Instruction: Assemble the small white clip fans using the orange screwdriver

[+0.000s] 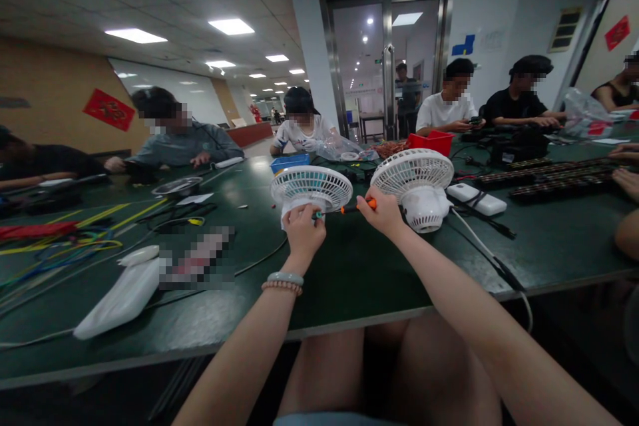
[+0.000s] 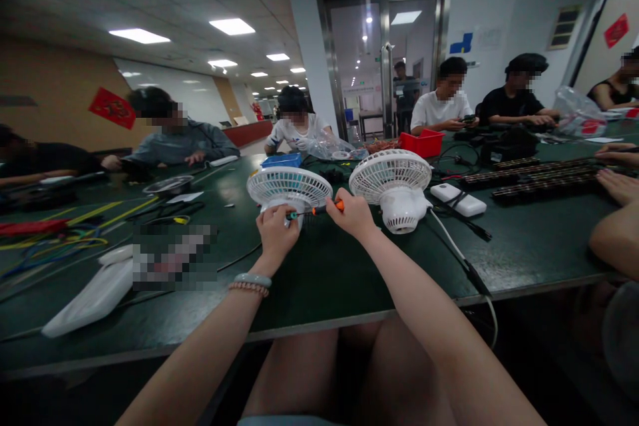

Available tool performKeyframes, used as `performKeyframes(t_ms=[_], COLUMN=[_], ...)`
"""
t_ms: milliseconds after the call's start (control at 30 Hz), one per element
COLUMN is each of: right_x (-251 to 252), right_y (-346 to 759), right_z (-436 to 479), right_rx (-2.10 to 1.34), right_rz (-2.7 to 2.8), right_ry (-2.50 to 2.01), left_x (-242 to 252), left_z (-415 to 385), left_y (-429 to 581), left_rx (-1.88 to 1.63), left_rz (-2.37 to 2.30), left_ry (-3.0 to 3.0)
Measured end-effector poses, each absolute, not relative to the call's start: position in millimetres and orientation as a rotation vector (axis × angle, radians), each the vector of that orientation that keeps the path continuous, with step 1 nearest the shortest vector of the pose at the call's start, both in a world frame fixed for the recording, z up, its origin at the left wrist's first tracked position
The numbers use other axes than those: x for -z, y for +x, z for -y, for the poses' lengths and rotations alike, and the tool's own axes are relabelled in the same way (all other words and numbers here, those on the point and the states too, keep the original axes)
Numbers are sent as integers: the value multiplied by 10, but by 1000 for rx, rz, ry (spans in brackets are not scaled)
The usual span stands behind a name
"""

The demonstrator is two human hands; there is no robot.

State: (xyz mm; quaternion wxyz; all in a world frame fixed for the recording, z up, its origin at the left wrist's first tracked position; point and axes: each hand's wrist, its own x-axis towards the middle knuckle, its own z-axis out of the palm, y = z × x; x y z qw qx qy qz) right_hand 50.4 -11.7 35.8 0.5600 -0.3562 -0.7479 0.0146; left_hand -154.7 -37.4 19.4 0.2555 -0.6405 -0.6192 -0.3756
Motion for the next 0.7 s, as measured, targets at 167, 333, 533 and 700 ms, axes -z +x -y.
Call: performKeyframes(t_ms=[167, 333, 533, 700], right_x=[-325, -302, -288, -286], right_y=[520, 527, 535, 537], right_z=[121, 127, 132, 122], right_rx=[-46, -78, -13, 75], right_rz=[1779, 1784, 1787, 1790], right_ry=[-839, -833, -850, -864], left_x=[-194, -189, -192, -194], left_z=[378, 386, 390, 382], left_y=[-1541, -1530, -1528, -1536], left_rx=[1055, 1059, 1048, 1046], left_rz=[1686, 1687, 1679, 1656], left_ry=[-1747, -1742, -1756, -1757])
